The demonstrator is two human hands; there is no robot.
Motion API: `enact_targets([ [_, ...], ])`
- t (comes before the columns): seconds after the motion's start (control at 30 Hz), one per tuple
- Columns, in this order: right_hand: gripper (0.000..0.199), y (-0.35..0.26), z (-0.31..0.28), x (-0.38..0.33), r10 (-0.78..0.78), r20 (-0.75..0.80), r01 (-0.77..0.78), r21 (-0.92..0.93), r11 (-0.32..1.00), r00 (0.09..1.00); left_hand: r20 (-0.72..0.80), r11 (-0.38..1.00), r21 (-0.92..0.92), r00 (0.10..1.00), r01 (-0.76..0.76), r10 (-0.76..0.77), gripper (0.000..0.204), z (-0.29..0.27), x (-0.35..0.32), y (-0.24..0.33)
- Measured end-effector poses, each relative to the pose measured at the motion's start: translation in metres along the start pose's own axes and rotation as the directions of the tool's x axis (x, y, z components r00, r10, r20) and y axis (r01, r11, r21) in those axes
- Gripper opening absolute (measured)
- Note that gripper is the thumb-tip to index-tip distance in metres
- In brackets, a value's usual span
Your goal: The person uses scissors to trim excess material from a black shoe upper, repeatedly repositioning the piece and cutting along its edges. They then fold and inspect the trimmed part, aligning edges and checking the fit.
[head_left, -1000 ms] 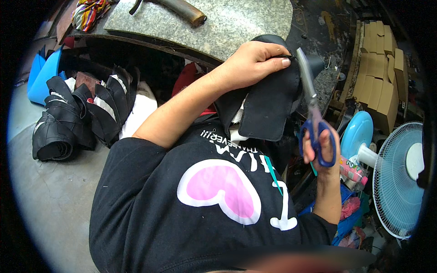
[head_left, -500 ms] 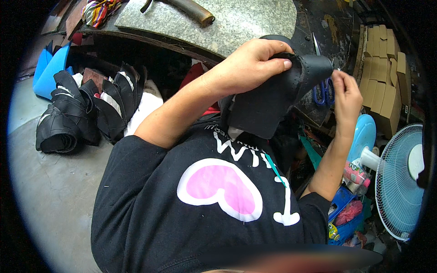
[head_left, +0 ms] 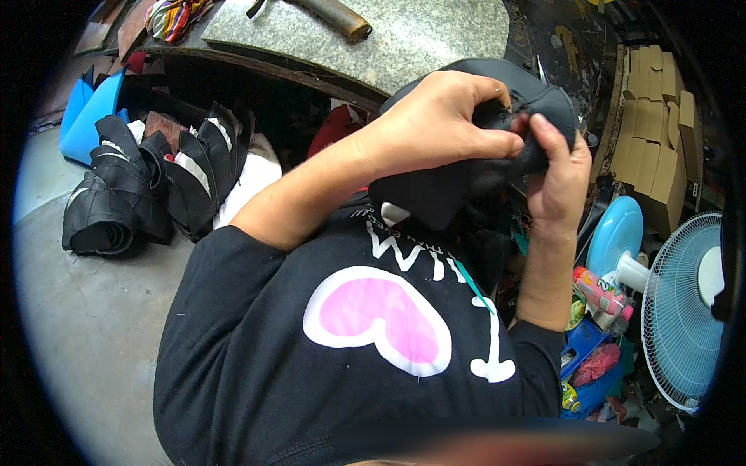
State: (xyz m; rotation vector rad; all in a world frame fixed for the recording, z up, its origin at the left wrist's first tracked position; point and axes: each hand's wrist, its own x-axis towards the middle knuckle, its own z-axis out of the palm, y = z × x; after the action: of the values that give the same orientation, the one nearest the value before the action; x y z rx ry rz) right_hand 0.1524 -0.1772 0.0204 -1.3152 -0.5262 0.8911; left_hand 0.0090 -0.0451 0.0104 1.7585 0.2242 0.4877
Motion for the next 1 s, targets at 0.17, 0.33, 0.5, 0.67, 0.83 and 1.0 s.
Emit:
enact_targets([
  [0.17,0.013,0.005,-0.011,0.004,0.026,-0.015,-0.024,0.115,0.993,1.0,0.05,0.961,-0.223,0.986,0.166,-0.158,0.02,-0.006,0.0,-0.005],
  [0.33,0.018,0.009,-0.014,0.019,-0.033,-0.025,0.035,0.061,0.998,0.999,0.121,0.946,-0.301,0.989,0.119,-0.086,0.025,-0.009,0.003,-0.012],
  [0.5,0.021,0.01,-0.009,0.031,0.021,-0.056,-0.012,0.153,0.988,0.998,-0.06,0.96,-0.279,0.998,-0.038,0.022,0.024,-0.011,0.003,-0.003],
  [0.67,0.021,-0.01,0.002,0.047,-0.114,0.069,0.105,0.118,0.987,0.991,-0.394,0.948,-0.243,0.914,-0.203,0.095,0.016,-0.032,-0.011,0.029],
  [0.83,0.029,-0.039,0.017,0.081,-0.462,0.143,0.454,0.087,0.887,0.875,-0.59,0.788,0.148,0.586,-0.598,0.556,0.013,-0.05,-0.024,0.038],
  [1.0,0.075,-0.042,0.03,0.135,-0.246,0.23,0.205,0.189,0.96,0.942,-0.72,0.915,0.329,0.565,-0.233,0.403,0.012,-0.069,0.01,-0.002],
])
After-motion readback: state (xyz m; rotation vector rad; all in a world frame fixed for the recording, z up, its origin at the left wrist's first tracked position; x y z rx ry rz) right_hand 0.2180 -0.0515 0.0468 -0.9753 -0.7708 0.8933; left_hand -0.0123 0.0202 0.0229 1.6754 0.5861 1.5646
